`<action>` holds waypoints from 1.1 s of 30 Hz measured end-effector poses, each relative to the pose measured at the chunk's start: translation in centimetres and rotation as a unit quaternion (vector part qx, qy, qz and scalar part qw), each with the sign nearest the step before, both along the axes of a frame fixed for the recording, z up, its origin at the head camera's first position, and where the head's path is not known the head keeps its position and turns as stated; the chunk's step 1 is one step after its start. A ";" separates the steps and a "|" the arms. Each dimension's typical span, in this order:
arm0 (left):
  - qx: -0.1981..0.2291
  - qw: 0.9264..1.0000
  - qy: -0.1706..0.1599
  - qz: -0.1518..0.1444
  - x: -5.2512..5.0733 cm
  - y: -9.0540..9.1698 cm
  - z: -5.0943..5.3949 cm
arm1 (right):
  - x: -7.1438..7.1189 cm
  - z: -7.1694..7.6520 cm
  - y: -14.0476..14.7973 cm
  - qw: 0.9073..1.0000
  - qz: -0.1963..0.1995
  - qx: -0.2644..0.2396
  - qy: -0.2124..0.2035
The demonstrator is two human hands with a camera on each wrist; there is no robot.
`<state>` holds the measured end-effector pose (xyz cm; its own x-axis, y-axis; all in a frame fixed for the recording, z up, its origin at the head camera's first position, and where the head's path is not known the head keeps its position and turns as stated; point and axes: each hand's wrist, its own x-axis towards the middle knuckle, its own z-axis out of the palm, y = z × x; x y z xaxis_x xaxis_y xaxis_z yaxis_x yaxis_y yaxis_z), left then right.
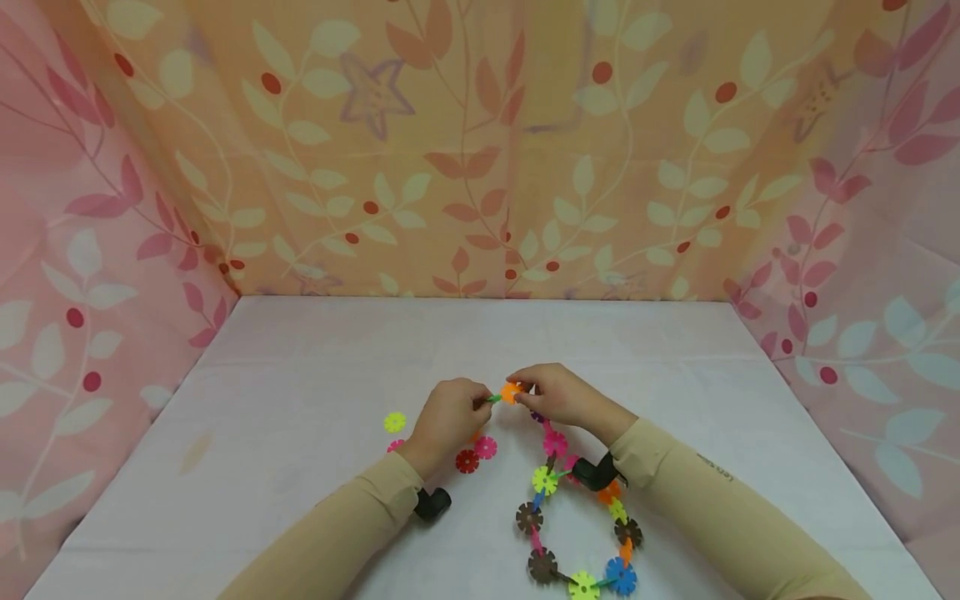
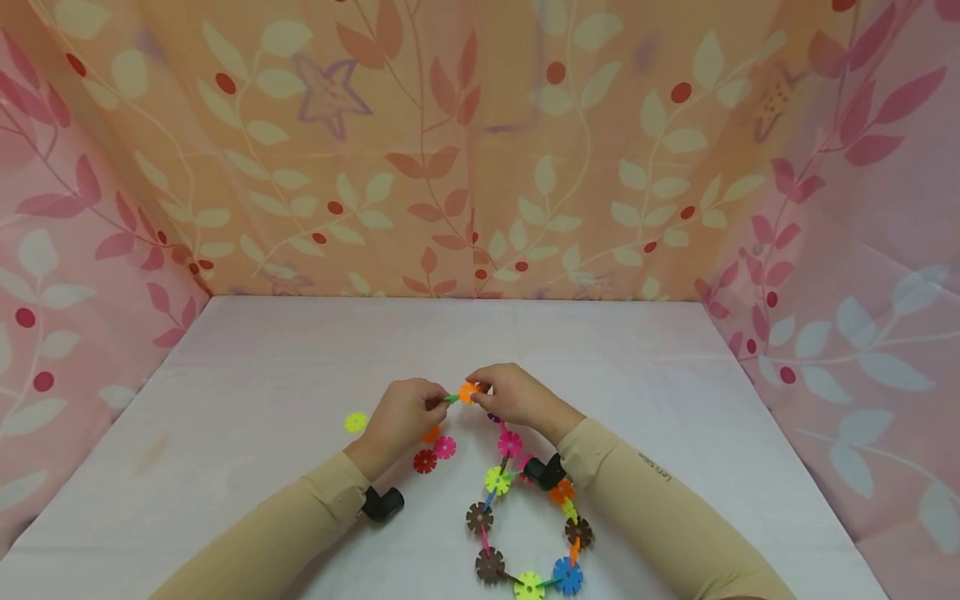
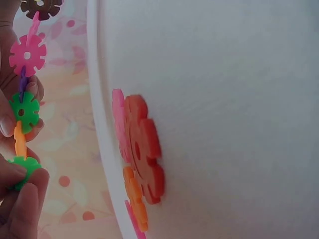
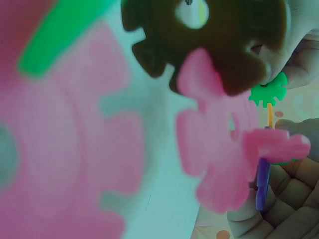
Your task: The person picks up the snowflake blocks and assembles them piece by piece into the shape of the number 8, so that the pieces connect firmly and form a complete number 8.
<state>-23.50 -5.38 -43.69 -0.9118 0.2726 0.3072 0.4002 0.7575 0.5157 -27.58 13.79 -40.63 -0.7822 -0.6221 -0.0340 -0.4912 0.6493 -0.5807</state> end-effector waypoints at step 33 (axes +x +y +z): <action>-0.012 1.000 0.021 -0.018 0.6 0.1 0.4 | 0.2 0.2 -0.2 1.000 0.017 0.012 0.020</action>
